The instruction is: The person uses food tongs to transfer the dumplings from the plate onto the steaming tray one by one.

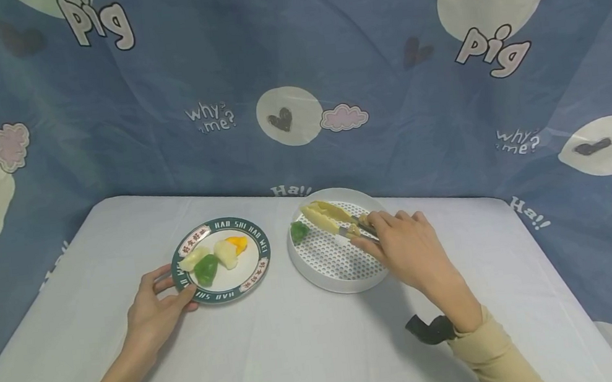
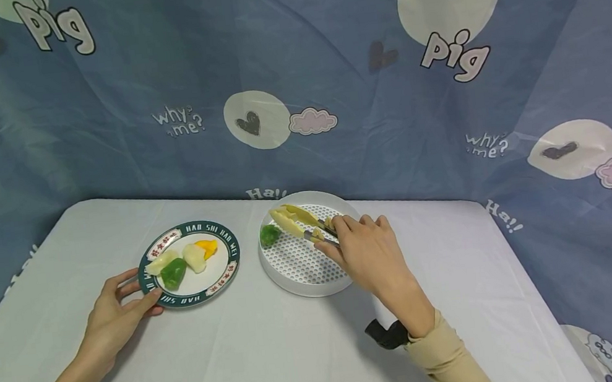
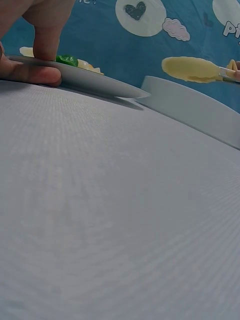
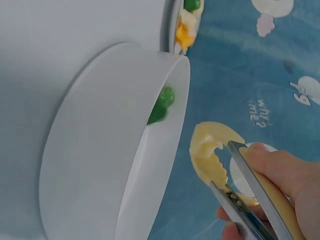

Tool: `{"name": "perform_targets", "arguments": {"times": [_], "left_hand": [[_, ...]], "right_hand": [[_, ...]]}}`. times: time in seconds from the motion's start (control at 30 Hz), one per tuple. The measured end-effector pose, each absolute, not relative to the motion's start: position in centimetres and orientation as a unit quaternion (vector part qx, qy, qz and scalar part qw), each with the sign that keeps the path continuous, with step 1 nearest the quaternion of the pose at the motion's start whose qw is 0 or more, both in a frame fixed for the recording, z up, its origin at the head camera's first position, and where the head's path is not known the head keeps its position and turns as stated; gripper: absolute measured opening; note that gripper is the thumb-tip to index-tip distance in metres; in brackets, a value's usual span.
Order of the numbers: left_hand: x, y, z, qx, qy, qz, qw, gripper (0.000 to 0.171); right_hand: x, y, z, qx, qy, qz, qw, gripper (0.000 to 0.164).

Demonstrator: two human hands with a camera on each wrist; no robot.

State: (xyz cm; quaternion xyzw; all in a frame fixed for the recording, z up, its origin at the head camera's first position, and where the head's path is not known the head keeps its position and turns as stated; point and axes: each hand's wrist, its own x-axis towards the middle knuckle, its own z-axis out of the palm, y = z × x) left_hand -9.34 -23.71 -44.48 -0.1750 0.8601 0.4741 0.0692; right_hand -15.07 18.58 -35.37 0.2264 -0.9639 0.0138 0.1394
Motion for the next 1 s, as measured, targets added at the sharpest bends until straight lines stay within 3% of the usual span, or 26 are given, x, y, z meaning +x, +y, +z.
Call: {"name": "perform_targets", "arguments": {"times": [1.0], "left_hand": [[-9.29, -23.69, -44.60, -0.174, 0.862, 0.472, 0.066, 0.090]], "right_hand": [[-15.42, 18.93, -35.49, 0.200, -0.971, 0.025, 0.127, 0.051]]}}
